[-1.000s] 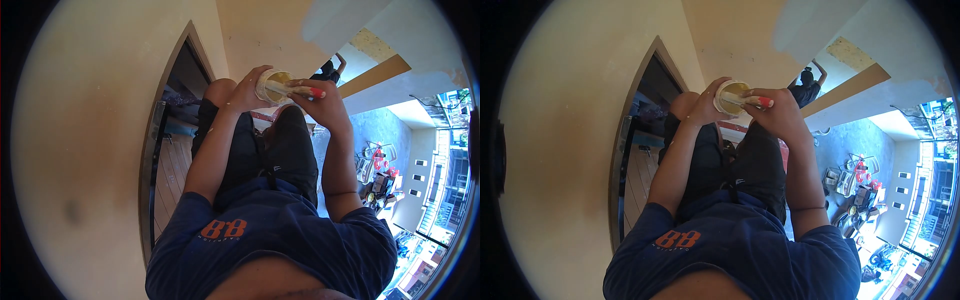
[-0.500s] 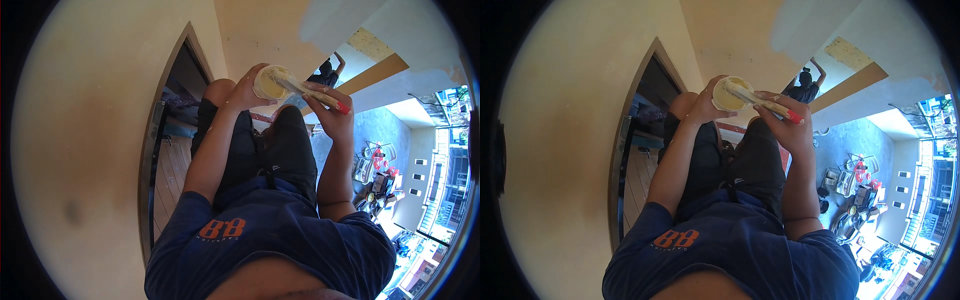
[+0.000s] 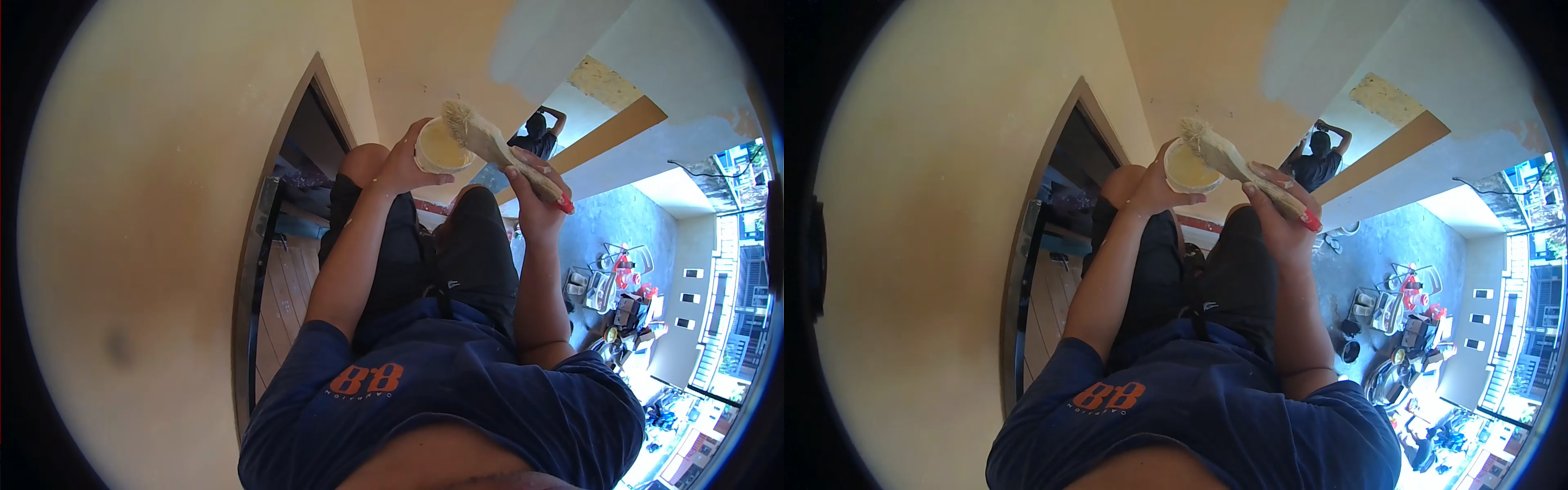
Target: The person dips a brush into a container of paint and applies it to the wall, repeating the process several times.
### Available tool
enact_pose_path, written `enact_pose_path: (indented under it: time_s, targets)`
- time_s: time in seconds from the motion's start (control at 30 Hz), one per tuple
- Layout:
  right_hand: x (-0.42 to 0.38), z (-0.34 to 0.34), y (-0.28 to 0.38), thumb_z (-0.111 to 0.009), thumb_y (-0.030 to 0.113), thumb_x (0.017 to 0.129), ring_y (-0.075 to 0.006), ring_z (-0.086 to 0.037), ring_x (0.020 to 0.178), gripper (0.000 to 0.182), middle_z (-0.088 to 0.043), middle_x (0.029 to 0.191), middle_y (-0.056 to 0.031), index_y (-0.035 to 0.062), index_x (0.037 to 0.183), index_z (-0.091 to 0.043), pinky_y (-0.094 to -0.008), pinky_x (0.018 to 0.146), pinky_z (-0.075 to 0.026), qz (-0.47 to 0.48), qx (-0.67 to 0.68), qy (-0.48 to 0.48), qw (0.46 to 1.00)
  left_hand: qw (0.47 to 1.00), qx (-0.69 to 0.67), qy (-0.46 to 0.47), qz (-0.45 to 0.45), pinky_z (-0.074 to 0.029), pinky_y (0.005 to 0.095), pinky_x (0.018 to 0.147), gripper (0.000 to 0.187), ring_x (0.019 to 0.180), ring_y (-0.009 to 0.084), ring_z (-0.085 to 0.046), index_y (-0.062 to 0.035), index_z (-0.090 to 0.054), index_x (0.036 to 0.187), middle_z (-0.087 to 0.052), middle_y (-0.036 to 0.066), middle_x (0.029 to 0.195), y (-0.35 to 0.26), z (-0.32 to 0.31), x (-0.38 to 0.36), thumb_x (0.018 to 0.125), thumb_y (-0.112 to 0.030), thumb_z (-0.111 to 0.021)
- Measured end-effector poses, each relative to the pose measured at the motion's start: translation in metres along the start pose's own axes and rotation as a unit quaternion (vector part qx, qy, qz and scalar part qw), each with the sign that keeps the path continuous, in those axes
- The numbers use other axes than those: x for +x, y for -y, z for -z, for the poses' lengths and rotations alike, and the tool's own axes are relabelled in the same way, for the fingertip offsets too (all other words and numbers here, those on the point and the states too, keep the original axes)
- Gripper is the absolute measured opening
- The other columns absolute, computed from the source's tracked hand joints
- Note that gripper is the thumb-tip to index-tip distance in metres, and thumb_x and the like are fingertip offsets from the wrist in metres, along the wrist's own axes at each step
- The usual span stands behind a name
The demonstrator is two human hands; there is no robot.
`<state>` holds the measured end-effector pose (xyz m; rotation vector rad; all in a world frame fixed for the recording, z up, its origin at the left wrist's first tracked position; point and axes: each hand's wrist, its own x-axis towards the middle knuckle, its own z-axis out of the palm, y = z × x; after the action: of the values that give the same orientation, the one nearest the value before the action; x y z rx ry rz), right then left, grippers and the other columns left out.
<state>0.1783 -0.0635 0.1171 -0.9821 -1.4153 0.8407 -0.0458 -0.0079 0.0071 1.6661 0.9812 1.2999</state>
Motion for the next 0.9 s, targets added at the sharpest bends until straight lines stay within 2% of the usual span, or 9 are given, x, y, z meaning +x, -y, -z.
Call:
enact_pose_path:
  time_s: [0.1, 0.27, 0.4, 0.47, 0.53, 0.6, 0.67, 0.87, 0.9]
  targets:
    - [-0.001, -0.005, -0.010, -0.069, 0.002, 0.084, -0.0141, -0.065, 0.088, 0.022, -0.070, 0.099, -0.0117, -0.0040, 0.106, -0.068, -0.0260, 0.081, -0.051, -0.025, 0.014, -0.015, 0.999, 1.000, -0.021, -0.002, -0.003, -0.043, 0.0372, 0.102, 0.102, 0.122, 0.0243, -0.053, -0.0053, -0.036, 0.140, -0.055, 0.014, 0.128, 0.009, -0.002, -0.002, 0.057, -0.023, -0.093]
    - [-0.008, -0.004, -0.033, -0.068, 0.001, 0.085, -0.0146, -0.065, 0.089, 0.020, -0.070, 0.099, -0.0117, -0.0044, 0.104, -0.066, -0.0267, 0.080, -0.051, 0.014, 0.042, -0.031, 0.999, 1.000, -0.008, 0.001, 0.003, -0.043, 0.0373, 0.102, 0.102, 0.123, 0.0224, -0.051, -0.0027, -0.032, 0.141, -0.054, 0.014, 0.129, 0.013, 0.000, -0.002, 0.059, -0.020, -0.092]
    - [-0.013, -0.006, -0.034, -0.066, 0.001, 0.087, -0.0147, -0.065, 0.090, 0.018, -0.068, 0.099, -0.0104, -0.0044, 0.104, -0.064, -0.0272, 0.081, -0.052, -0.058, 0.111, -0.051, 0.991, 1.000, 0.016, 0.014, 0.014, -0.043, 0.0374, 0.103, 0.103, 0.122, 0.0228, -0.052, -0.0020, -0.031, 0.141, -0.055, 0.015, 0.128, 0.014, -0.002, -0.003, 0.059, -0.019, -0.092]
    - [-0.015, -0.009, -0.034, -0.063, 0.004, 0.089, -0.0176, -0.064, 0.096, 0.020, -0.064, 0.106, -0.0114, -0.0029, 0.107, -0.059, -0.0304, 0.084, -0.051, -0.064, 0.148, -0.068, 0.985, 1.000, 0.012, 0.007, 0.018, -0.044, 0.0377, 0.102, 0.103, 0.121, 0.0231, -0.053, -0.0016, -0.030, 0.141, -0.056, 0.015, 0.127, 0.013, -0.003, -0.004, 0.059, -0.019, -0.092]
    - [-0.013, -0.009, -0.038, -0.065, 0.001, 0.088, -0.0154, -0.065, 0.090, 0.019, -0.068, 0.098, -0.0101, -0.0035, 0.106, -0.063, -0.0277, 0.081, -0.051, -0.054, 0.103, -0.065, 0.991, 1.000, 0.003, 0.004, 0.004, -0.044, 0.0377, 0.102, 0.103, 0.121, 0.0232, -0.053, -0.0013, -0.030, 0.140, -0.056, 0.015, 0.127, 0.009, -0.003, -0.005, 0.059, -0.019, -0.092]
    - [-0.014, -0.008, -0.031, -0.065, 0.001, 0.088, -0.0154, -0.064, 0.090, 0.018, -0.068, 0.098, -0.0106, -0.0031, 0.105, -0.064, -0.0277, 0.080, -0.051, -0.029, 0.130, -0.063, 0.989, 0.999, -0.030, 0.012, 0.034, -0.043, 0.0377, 0.102, 0.104, 0.122, 0.0231, -0.052, -0.0002, -0.030, 0.139, -0.055, 0.015, 0.127, 0.010, -0.003, -0.006, 0.059, -0.019, -0.092]
    - [-0.012, -0.010, -0.035, -0.066, 0.001, 0.088, -0.0154, -0.064, 0.090, 0.017, -0.068, 0.098, -0.0112, -0.0027, 0.104, -0.064, -0.0278, 0.080, -0.051, -0.012, 0.164, -0.052, 0.985, 1.000, -0.025, 0.010, 0.013, -0.043, 0.0374, 0.103, 0.104, 0.122, 0.0229, -0.052, 0.0004, -0.030, 0.139, -0.054, 0.015, 0.128, 0.009, -0.002, -0.003, 0.058, -0.019, -0.092]
    - [-0.014, -0.011, -0.033, -0.067, -0.002, 0.085, -0.0176, -0.066, 0.093, 0.017, -0.069, 0.101, -0.0140, -0.0034, 0.102, -0.064, -0.0277, 0.082, -0.052, 0.017, 0.138, -0.041, 0.989, 0.999, -0.028, 0.021, 0.025, -0.042, 0.0370, 0.104, 0.105, 0.124, 0.0230, -0.051, 0.0008, -0.029, 0.140, -0.053, 0.015, 0.130, 0.006, -0.002, -0.007, 0.059, -0.019, -0.092]
    - [-0.014, -0.010, -0.028, -0.067, -0.003, 0.085, -0.0179, -0.066, 0.093, 0.016, -0.069, 0.101, -0.0150, -0.0041, 0.100, -0.065, -0.0279, 0.082, -0.052, 0.006, 0.091, -0.027, 0.995, 0.999, -0.030, 0.021, 0.027, -0.042, 0.0371, 0.104, 0.105, 0.124, 0.0230, -0.050, 0.0008, -0.029, 0.140, -0.053, 0.014, 0.131, 0.003, -0.003, -0.009, 0.059, -0.019, -0.093]
